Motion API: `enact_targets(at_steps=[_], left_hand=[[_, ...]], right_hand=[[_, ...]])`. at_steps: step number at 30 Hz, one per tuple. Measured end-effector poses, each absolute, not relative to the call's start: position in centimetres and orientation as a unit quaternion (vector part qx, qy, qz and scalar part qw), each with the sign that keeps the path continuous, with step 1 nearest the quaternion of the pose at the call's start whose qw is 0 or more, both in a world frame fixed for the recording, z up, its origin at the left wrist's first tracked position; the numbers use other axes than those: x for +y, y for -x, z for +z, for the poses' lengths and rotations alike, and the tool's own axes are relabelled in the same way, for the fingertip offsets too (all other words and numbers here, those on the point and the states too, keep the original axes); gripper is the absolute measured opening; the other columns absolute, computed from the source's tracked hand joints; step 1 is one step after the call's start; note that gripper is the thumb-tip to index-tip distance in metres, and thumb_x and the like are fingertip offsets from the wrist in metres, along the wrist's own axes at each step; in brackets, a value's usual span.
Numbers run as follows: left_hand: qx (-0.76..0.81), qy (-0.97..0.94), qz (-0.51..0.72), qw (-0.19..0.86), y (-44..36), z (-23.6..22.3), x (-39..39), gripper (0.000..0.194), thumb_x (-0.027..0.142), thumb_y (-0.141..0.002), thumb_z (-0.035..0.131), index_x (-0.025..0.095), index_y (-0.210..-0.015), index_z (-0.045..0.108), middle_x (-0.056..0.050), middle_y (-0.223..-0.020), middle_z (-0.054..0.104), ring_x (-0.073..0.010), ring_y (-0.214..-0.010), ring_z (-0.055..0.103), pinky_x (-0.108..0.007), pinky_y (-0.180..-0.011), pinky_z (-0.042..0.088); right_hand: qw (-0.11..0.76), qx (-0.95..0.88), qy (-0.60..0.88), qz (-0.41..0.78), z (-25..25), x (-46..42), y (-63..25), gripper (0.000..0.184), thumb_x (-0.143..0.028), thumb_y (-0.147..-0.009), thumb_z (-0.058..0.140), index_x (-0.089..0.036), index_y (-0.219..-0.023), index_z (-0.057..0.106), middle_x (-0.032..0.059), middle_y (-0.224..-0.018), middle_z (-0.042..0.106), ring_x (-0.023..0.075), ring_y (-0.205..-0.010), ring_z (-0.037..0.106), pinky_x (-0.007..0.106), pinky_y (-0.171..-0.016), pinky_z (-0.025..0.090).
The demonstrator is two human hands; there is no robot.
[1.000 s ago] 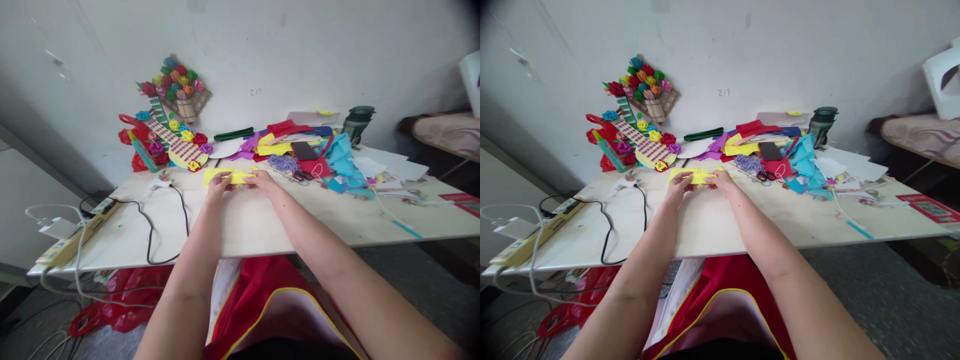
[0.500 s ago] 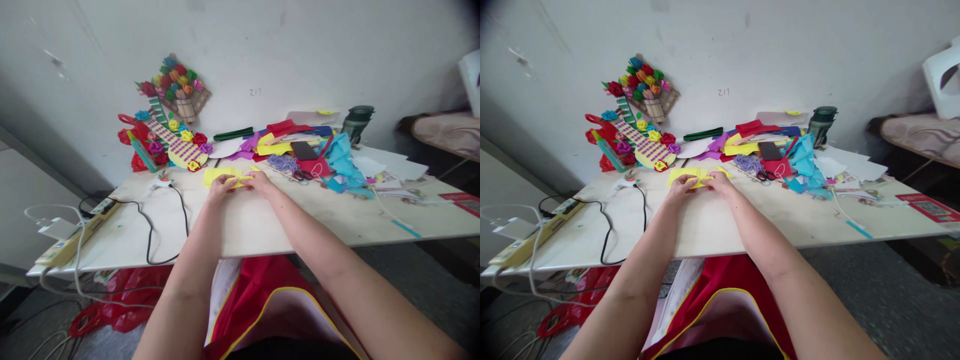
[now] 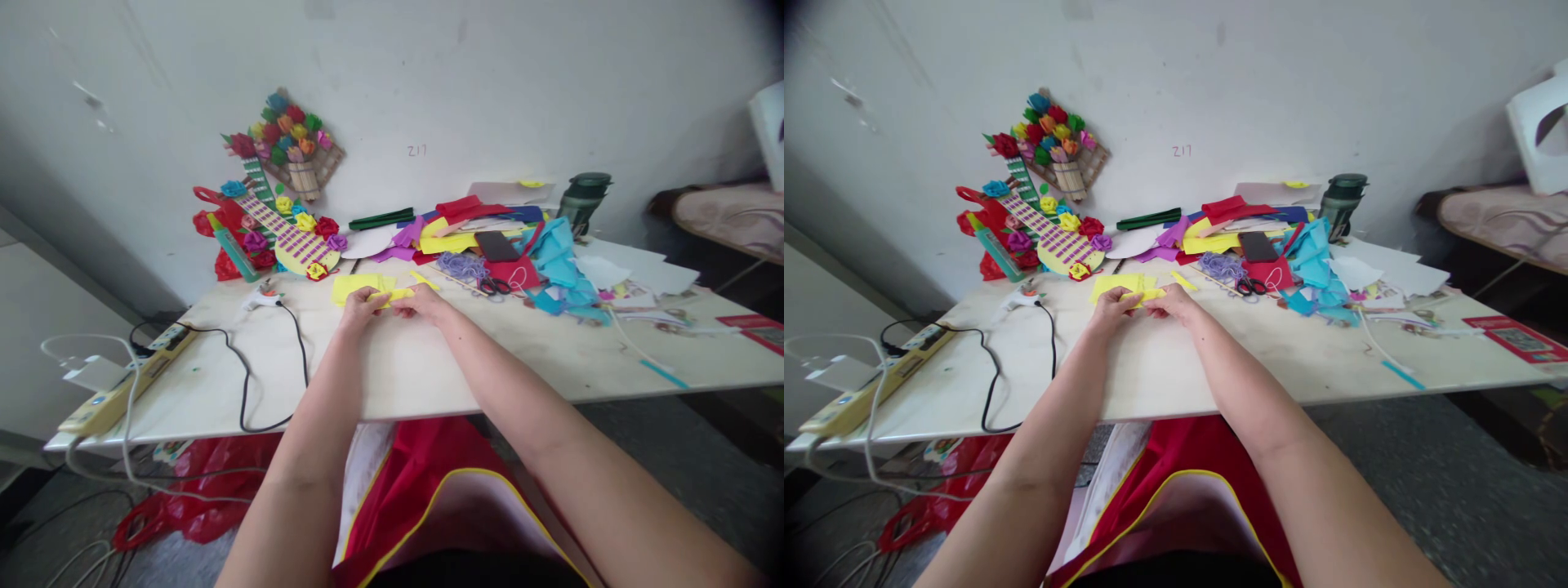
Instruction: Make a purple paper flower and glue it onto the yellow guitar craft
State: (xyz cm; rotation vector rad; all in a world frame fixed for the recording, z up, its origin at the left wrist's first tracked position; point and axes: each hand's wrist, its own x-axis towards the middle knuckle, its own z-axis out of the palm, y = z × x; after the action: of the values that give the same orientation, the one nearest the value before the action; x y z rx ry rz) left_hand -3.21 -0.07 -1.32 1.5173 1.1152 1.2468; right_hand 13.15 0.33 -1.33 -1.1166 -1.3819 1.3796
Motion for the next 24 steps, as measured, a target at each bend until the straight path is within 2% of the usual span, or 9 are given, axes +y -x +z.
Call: enact_targets(at_steps=[8,16,21,24], left_hand=[[0.46,-0.611,0.509,0.395,3.0,-1.0,-0.3,0.034,0.044,-0.056,0.076,0.016,-0.058,0.056,0.003,-0.049,0.05,-0.0084,-0.046,0.043,-0.022,-0.048,0.034],[0.453,-0.61,0.508,0.405,3.7,-1.8,0.5,0.034,0.044,-0.062,0.073,0.015,-0.063,0.055,0.002,-0.05,0.053,-0.0084,-0.048,0.047,-0.022,-0.05,0.036],[0.426,-0.594,0.513,0.45,3.7,-1.8,0.4,0.037,0.046,-0.061,0.073,0.015,-0.066,0.053,-0.001,-0.055,0.06,-0.0105,-0.047,0.053,-0.025,-0.052,0.043],[0.425,-0.578,0.516,0.468,3.7,-1.5,0.2,0.04,0.046,-0.059,0.074,0.016,-0.067,0.051,-0.002,-0.057,0.063,-0.0105,-0.044,0.053,-0.025,-0.049,0.043]], right_hand=[[0.436,-0.556,0.458,0.54,-0.8,-0.1,-12.9,0.012,-0.009,-0.064,0.071,-0.012,-0.069,0.061,-0.0001,-0.047,0.062,0.0061,-0.037,0.05,0.015,-0.039,0.042],[0.431,-0.551,0.447,0.557,-0.9,0.4,-13.5,0.008,-0.018,-0.074,0.067,-0.013,-0.074,0.061,0.001,-0.054,0.066,0.006,-0.039,0.052,0.015,-0.039,0.041],[0.454,-0.536,0.443,0.558,-0.5,0.4,-13.7,0.019,-0.018,-0.077,0.065,-0.012,-0.061,0.058,0.0025,-0.051,0.065,0.0057,-0.035,0.049,0.016,-0.039,0.041],[0.453,-0.531,0.421,0.58,-0.2,0.2,-13.9,0.019,-0.021,-0.079,0.064,-0.011,-0.064,0.058,0.004,-0.053,0.066,0.0072,-0.036,0.052,0.017,-0.04,0.043]])
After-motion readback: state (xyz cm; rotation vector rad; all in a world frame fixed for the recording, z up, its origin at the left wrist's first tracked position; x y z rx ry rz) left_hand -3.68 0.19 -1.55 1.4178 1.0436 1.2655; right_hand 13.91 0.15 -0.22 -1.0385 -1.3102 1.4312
